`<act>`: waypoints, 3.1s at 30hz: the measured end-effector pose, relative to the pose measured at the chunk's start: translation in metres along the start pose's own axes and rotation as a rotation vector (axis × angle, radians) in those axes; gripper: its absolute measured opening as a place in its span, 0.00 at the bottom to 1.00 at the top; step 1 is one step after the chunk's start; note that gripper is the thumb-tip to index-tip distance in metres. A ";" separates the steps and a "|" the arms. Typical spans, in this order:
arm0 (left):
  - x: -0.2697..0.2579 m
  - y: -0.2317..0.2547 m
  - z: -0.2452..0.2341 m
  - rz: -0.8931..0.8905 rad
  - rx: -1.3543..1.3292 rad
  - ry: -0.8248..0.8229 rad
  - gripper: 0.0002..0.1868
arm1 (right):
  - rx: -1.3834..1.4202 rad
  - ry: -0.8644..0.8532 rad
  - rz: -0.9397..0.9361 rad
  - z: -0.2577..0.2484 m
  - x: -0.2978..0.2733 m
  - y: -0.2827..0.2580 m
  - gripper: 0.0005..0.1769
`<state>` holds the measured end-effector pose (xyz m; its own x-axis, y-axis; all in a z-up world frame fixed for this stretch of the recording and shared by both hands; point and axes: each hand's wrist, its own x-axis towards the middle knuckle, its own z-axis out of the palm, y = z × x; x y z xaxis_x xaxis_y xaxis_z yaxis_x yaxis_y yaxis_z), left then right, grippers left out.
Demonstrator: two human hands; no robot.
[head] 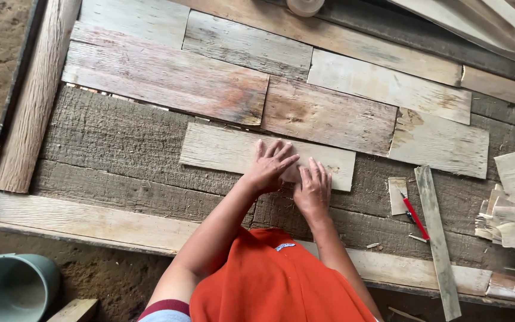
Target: The person uses a red utility knife to shave thin strips from the edges of several wooden planks on a workbench. They repeatedly position the planks, scrape the knife along the edges to remove material, and set the trimmed pieces aside.
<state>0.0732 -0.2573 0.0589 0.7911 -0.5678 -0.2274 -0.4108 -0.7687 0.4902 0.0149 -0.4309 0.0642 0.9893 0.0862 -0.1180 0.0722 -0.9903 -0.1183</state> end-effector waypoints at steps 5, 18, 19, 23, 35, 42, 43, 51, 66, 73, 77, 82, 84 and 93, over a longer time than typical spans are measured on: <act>0.005 -0.001 0.001 0.036 -0.010 0.005 0.46 | 0.006 0.046 -0.010 0.007 0.001 0.007 0.24; -0.004 0.017 -0.007 -0.020 -0.063 0.036 0.44 | 0.022 0.236 -0.118 0.017 -0.004 0.021 0.30; -0.004 0.021 -0.004 0.003 -0.067 0.026 0.44 | 0.012 0.236 -0.094 0.019 -0.010 0.025 0.30; -0.001 0.044 0.013 -0.022 -0.063 0.127 0.40 | 0.105 0.247 -0.138 0.013 -0.032 0.050 0.27; 0.071 0.219 0.147 0.268 -0.140 0.419 0.21 | -0.086 0.380 0.250 -0.012 -0.089 0.246 0.25; 0.092 0.286 0.144 0.134 0.147 0.166 0.28 | -0.219 0.358 0.298 0.021 -0.085 0.327 0.19; 0.090 0.291 0.140 0.133 0.156 0.166 0.28 | -0.211 0.363 0.298 0.031 -0.082 0.334 0.19; 0.082 0.309 0.132 0.125 0.369 -0.041 0.39 | 0.276 0.094 0.521 -0.002 -0.068 0.309 0.28; 0.118 0.330 0.197 0.030 -0.074 0.072 0.13 | 0.358 0.167 0.688 -0.033 -0.130 0.357 0.12; 0.166 0.383 0.254 -0.398 -0.639 -0.196 0.13 | 0.442 -0.038 0.635 -0.039 -0.133 0.435 0.08; 0.164 0.446 0.235 -0.683 -1.223 -0.102 0.22 | 0.624 -0.130 0.556 -0.058 -0.129 0.457 0.11; 0.180 0.503 0.248 -0.791 -1.563 0.058 0.13 | 0.686 -0.165 0.428 -0.114 -0.133 0.483 0.14; 0.183 0.522 0.239 -0.818 -1.750 0.206 0.15 | 0.626 -0.005 0.251 -0.115 -0.135 0.498 0.13; 0.200 0.572 0.256 -0.785 -1.564 -0.367 0.17 | 0.275 -0.124 0.201 -0.140 -0.180 0.583 0.13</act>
<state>-0.1199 -0.8857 0.0790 0.3498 -0.4403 -0.8269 0.9166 -0.0215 0.3992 -0.1032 -1.0393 0.1546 0.9562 -0.0777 -0.2823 -0.1755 -0.9239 -0.3400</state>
